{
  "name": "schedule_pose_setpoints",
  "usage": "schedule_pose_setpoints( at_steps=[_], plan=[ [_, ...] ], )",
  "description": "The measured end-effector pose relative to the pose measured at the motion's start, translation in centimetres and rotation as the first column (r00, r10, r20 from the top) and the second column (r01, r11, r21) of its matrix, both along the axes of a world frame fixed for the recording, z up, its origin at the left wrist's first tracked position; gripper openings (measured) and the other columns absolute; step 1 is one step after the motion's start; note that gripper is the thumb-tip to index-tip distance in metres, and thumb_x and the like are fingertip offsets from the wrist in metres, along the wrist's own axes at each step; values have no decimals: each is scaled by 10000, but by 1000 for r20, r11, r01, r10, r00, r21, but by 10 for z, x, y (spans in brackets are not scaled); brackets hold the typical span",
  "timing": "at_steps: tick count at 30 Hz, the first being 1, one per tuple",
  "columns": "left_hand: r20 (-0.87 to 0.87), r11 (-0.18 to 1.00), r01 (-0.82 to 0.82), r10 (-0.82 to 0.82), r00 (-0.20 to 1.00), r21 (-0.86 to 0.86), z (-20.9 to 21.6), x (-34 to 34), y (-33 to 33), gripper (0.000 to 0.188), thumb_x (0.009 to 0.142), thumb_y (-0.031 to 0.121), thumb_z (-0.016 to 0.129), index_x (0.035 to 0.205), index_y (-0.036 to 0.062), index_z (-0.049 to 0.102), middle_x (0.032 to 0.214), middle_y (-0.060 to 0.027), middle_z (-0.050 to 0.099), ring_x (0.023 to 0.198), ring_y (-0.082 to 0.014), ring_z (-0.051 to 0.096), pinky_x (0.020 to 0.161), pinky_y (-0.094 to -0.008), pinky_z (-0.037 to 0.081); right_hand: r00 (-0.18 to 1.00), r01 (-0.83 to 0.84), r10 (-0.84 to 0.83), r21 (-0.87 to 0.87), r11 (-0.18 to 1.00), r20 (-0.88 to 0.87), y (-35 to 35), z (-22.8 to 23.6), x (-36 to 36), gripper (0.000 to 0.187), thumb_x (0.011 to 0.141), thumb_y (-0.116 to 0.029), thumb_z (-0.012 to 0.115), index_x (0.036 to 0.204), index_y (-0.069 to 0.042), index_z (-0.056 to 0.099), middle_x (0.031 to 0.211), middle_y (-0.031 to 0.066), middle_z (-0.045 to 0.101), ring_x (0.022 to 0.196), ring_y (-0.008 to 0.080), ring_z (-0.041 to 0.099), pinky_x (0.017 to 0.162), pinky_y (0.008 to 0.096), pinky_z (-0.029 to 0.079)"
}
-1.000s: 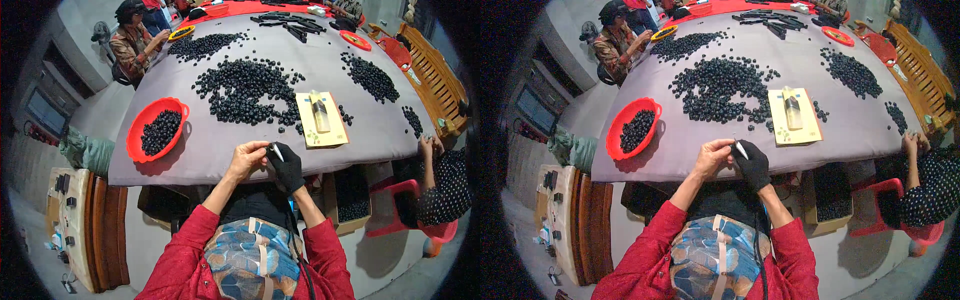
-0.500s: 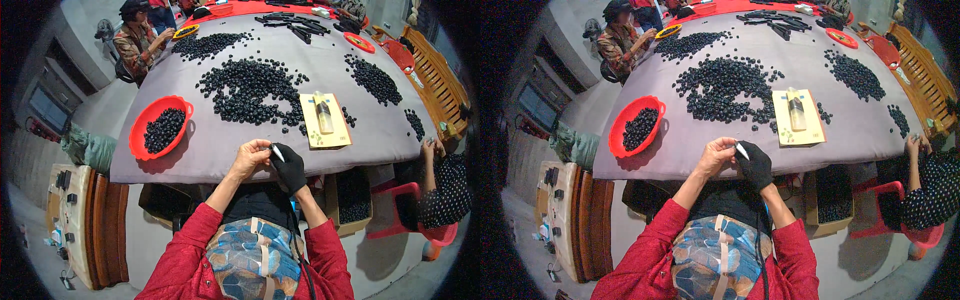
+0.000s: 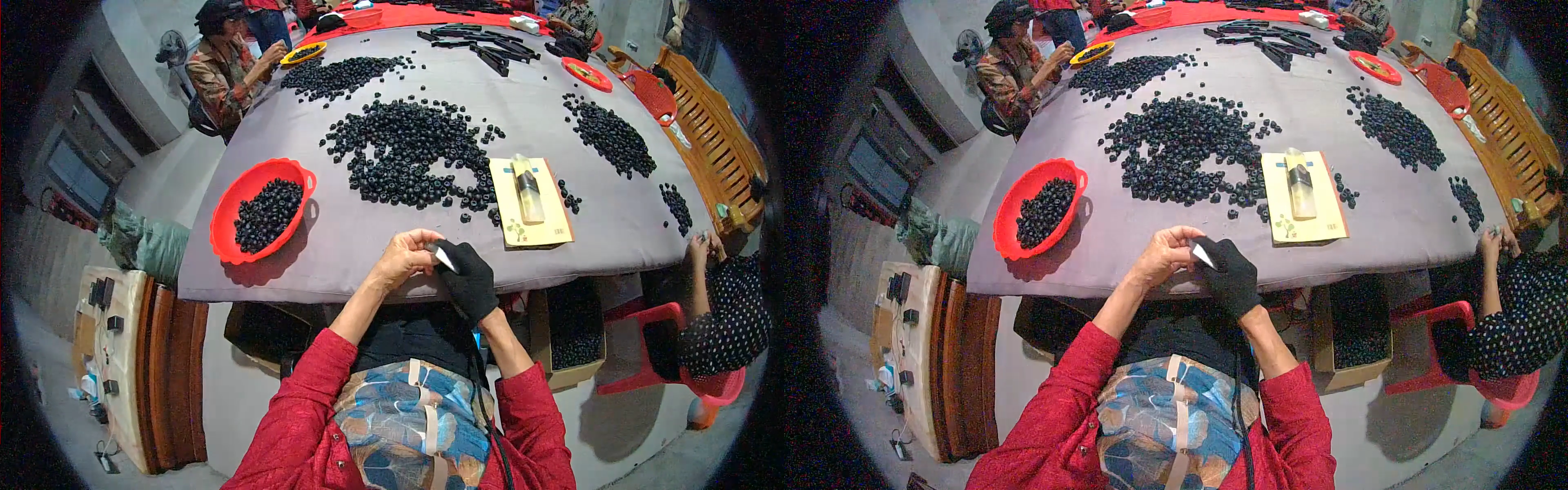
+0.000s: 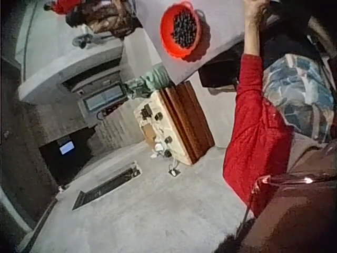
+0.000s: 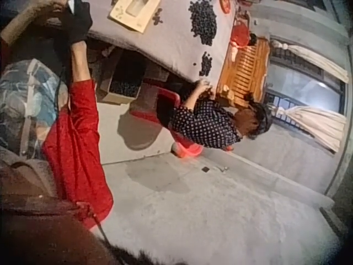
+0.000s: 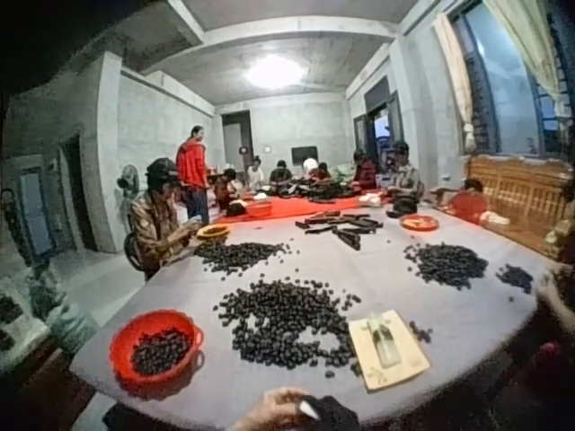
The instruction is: Sorting and processing small black plastic components at a workshop table.
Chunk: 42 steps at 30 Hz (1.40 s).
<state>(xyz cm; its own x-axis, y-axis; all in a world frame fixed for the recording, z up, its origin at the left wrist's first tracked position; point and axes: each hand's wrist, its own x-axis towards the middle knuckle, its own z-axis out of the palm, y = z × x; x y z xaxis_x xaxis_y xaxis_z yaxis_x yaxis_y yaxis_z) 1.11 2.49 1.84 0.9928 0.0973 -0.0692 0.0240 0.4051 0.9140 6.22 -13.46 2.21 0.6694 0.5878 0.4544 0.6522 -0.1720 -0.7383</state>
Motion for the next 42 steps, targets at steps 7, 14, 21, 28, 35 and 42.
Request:
schedule_pose_setpoints(
  at_steps=[7,14,21,28,35,42],
  plan=[
    [15,1000,-5,5,1000,11,0,0,-8,308,721,-6,635,1018,4,554,803,-37,609,559,-64,535,501,-178,463,999,36,-36,30,999,-3,0,-4,0,298,726,-190,629,1003,-101,566,798,101,554,733,263,578,617,341,459],
    [46,977,-157,165,985,-143,5,-5,-18,267,764,1,601,1018,7,520,708,-26,584,552,-80,536,501,-189,457,980,85,-56,146,986,-189,2,1,4,320,770,-215,615,1021,-29,548,905,133,588,808,260,586,682,324,459],
    [130,960,-161,194,972,-230,-9,-6,-13,250,771,4,606,1008,26,529,832,-56,606,648,-125,591,596,-236,503,926,31,-5,63,998,-379,-6,11,0,295,845,-250,523,1033,-24,557,945,130,602,818,234,596,705,316,458],
    [182,949,-131,188,965,-285,-17,-10,-9,253,771,-3,606,1011,30,534,842,-44,603,695,-103,572,647,-216,483,957,-29,5,-76,997,-291,-3,12,-12,277,829,-281,542,1013,-80,588,903,119,611,801,250,611,679,320,473],
    [200,941,-118,188,961,-316,-21,-10,-9,250,771,-24,594,1009,23,533,891,-61,599,788,-121,582,734,-242,487,991,-4,-12,-121,993,-135,-1,12,-15,281,827,-281,540,1046,-109,583,894,111,613,771,248,614,648,319,478],
    [184,934,-125,195,963,-334,-24,-11,-9,249,770,-30,591,1006,24,530,896,-69,597,798,-136,586,752,-262,488,986,-16,6,-59,998,-166,-1,11,-16,265,826,-271,544,1035,-114,586,863,112,612,718,243,616,599,321,478]
  ],
)
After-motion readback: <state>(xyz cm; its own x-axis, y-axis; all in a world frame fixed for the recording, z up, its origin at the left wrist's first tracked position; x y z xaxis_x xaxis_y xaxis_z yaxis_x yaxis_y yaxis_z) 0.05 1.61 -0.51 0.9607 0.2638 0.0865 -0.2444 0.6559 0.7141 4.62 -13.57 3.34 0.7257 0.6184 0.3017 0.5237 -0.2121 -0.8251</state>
